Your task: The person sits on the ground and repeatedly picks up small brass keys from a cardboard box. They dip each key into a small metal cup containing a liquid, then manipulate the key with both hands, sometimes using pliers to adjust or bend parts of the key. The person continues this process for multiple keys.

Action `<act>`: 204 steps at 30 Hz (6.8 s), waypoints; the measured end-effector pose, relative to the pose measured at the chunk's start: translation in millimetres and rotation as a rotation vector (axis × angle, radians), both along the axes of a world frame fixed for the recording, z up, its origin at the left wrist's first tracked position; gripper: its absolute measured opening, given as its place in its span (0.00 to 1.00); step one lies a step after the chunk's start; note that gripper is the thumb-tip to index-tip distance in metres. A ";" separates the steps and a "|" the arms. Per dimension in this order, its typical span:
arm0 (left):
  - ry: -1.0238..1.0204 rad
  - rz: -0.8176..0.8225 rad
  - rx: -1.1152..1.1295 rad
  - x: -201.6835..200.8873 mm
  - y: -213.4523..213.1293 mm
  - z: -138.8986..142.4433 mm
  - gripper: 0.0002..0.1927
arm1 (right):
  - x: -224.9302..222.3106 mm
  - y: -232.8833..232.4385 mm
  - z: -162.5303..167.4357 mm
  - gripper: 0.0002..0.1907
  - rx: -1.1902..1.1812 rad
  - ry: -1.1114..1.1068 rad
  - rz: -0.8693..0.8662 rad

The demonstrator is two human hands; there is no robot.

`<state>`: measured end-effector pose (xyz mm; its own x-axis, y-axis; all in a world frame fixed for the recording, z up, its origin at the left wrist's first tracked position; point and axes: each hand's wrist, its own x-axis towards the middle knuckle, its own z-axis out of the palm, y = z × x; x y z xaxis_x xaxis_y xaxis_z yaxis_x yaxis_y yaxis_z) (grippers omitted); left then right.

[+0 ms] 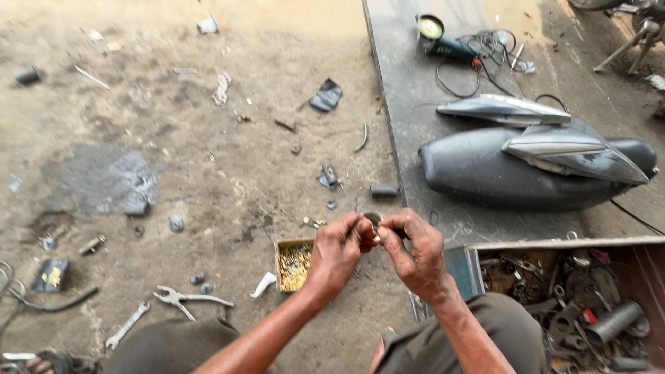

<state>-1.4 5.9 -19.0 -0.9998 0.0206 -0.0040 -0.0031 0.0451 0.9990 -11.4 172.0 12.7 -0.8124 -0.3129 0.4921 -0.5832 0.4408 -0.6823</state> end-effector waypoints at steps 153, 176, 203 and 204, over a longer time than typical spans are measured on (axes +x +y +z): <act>-0.322 0.504 -0.539 29.2 -96.6 -274.7 0.07 | -20.2 -32.3 -272.0 0.27 -0.144 -1.393 0.043; -0.537 0.258 0.632 -11.7 -44.7 -254.7 0.12 | -129.0 7.6 -253.8 0.10 1.075 -0.559 -0.087; -0.647 0.351 0.399 5.0 -43.0 -287.3 0.07 | -142.4 10.4 -263.7 0.08 1.249 -0.539 0.113; -0.644 0.351 0.405 5.2 -44.1 -287.9 0.08 | -142.6 10.4 -263.0 0.08 1.259 -0.527 0.111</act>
<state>3.8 -38.2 -306.9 -0.7530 -0.1691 -0.6360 -0.5257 -0.4267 0.7359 -154.0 182.4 -250.4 -0.7545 -0.3901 -0.5278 -0.4546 0.8907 -0.0084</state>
